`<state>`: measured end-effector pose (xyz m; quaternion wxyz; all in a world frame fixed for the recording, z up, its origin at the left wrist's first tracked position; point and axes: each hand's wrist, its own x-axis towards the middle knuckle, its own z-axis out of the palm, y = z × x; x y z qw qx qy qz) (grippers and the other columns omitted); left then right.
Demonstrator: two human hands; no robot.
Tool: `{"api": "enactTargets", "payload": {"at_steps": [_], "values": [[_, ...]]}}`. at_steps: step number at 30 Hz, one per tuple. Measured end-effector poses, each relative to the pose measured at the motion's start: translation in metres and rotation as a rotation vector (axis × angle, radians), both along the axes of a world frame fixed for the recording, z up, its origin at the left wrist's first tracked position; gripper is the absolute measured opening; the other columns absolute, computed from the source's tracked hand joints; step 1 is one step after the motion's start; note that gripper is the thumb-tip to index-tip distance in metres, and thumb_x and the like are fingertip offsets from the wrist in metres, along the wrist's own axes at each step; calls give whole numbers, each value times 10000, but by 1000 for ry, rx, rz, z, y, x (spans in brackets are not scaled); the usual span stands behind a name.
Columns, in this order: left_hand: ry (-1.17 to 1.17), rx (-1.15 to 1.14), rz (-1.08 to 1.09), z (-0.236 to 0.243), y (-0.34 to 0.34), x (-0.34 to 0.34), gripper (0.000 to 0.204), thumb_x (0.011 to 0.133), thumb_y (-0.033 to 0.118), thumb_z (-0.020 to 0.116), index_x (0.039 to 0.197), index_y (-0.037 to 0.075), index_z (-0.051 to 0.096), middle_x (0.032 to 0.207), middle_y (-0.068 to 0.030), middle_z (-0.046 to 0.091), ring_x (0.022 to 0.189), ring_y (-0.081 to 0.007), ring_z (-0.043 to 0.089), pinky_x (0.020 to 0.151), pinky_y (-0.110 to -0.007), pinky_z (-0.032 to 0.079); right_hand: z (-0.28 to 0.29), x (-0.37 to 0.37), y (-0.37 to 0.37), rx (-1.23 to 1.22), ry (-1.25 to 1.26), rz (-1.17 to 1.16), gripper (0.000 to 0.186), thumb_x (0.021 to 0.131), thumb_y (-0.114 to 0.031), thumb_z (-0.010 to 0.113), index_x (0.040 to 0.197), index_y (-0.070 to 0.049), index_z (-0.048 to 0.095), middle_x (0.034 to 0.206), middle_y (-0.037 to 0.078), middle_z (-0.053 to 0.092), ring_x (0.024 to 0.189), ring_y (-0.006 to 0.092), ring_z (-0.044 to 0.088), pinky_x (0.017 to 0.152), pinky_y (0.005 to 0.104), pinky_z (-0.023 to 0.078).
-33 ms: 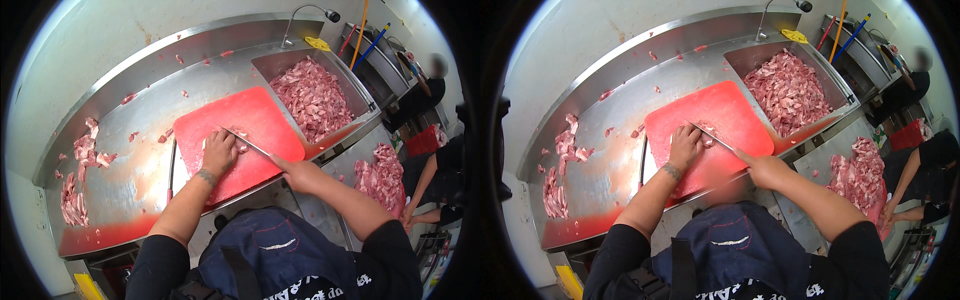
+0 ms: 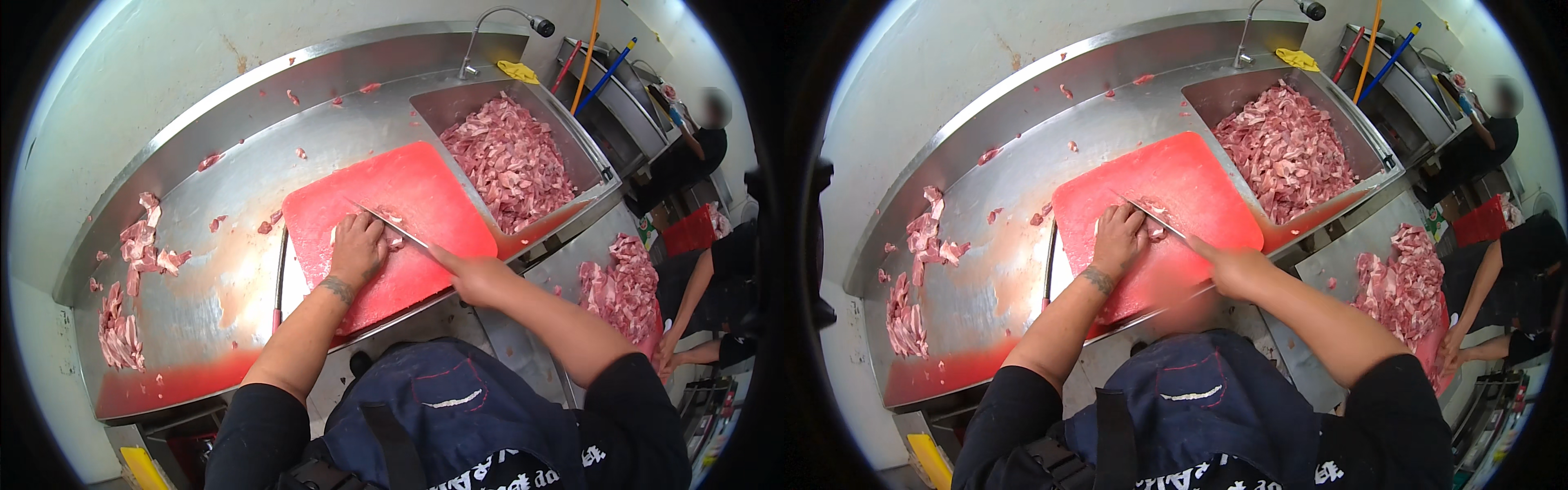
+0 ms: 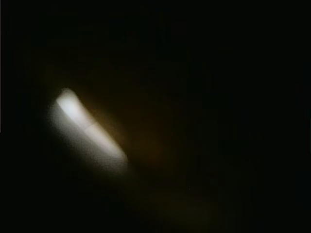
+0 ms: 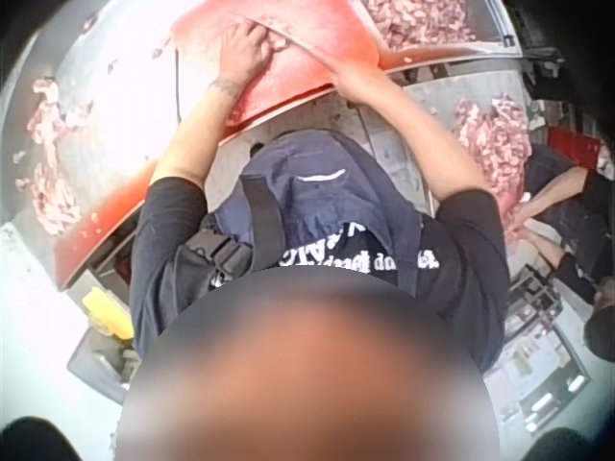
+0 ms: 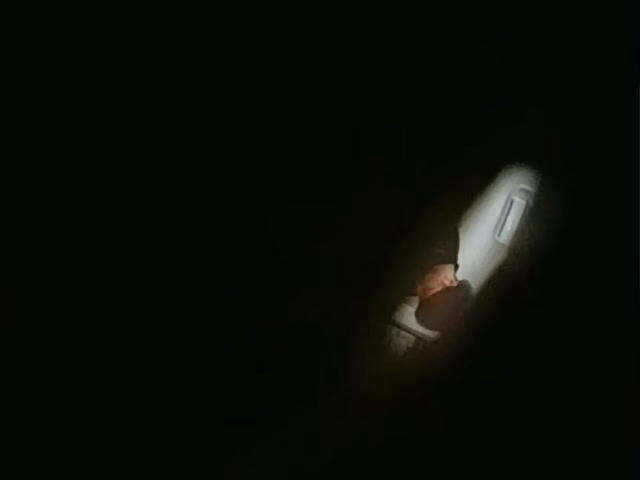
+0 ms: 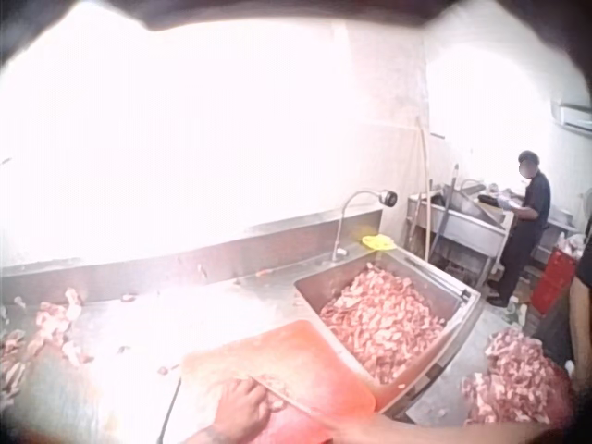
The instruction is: The person cuts raw meat into smaller pieces on a red cutting board using a knife. The cut pieces are placed into a metal bin. The person repeatedly picks up new pieces of meat, slices them, and transfers the cut portions to the bin.
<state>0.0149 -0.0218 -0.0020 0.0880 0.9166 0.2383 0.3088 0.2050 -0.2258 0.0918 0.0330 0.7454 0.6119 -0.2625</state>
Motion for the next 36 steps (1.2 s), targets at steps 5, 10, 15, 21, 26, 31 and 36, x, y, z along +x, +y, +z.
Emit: {"api": "enactTargets", "payload": {"at_steps": [5, 10, 15, 21, 26, 31, 36], "values": [[3, -18, -10, 1, 5, 1, 250, 871, 140, 724, 1108, 60, 731, 1153, -128, 669, 1089, -375, 610, 984, -496, 514, -27, -9, 100, 128, 57, 0, 788, 1030, -139, 529, 1734, -353, 247, 1139, 261, 744, 1008, 447, 733, 884, 529, 571], [-119, 17, 102, 1, -5, -9, 270, 869, 165, 758, 1121, 72, 732, 1135, -120, 664, 1120, -371, 606, 1007, -506, 488, -17, 5, 49, 40, 89, -29, 740, 1054, -205, 586, 1724, -299, 286, 1187, 274, 727, 1051, 469, 711, 927, 542, 560], [-86, 87, 107, 4, -6, -11, 232, 883, 169, 743, 1091, 72, 706, 1102, -124, 653, 1087, -355, 598, 973, -500, 473, 24, 19, -12, 75, 13, 7, 733, 1061, -205, 572, 1727, -291, 276, 1150, 256, 730, 1031, 451, 718, 909, 530, 566], [-115, 83, 59, 0, -1, -6, 180, 869, 140, 736, 1019, 58, 678, 1095, -133, 662, 1055, -347, 609, 957, -486, 493, 49, 28, -27, -86, 10, 51, 762, 1057, -203, 572, 1736, -298, 241, 1216, 264, 730, 1061, 451, 719, 940, 531, 564], [-93, 60, 15, -4, 0, -5, 185, 864, 124, 734, 1019, 41, 676, 1096, -139, 665, 1029, -356, 613, 945, -473, 512, -1, -11, 69, 56, 119, 7, 724, 1076, -276, 555, 1734, -311, 255, 1275, 271, 718, 1072, 450, 724, 949, 531, 559], [-106, -13, -6, 0, -1, -13, 252, 864, 95, 745, 1102, 19, 708, 1159, -161, 688, 1072, -383, 629, 971, -476, 526, -13, -19, 129, 131, 82, 118, 714, 1077, -310, 578, 1729, -319, 287, 1241, 250, 733, 1104, 429, 719, 943, 522, 555], [-152, -24, 121, 2, -10, -20, 259, 881, 131, 763, 1115, 34, 713, 1157, -154, 688, 1098, -386, 625, 997, -488, 506, 29, -5, 93, 131, 73, 64, 708, 1072, -294, 587, 1722, -303, 306, 1199, 249, 742, 1062, 439, 719, 921, 528, 557]]}}
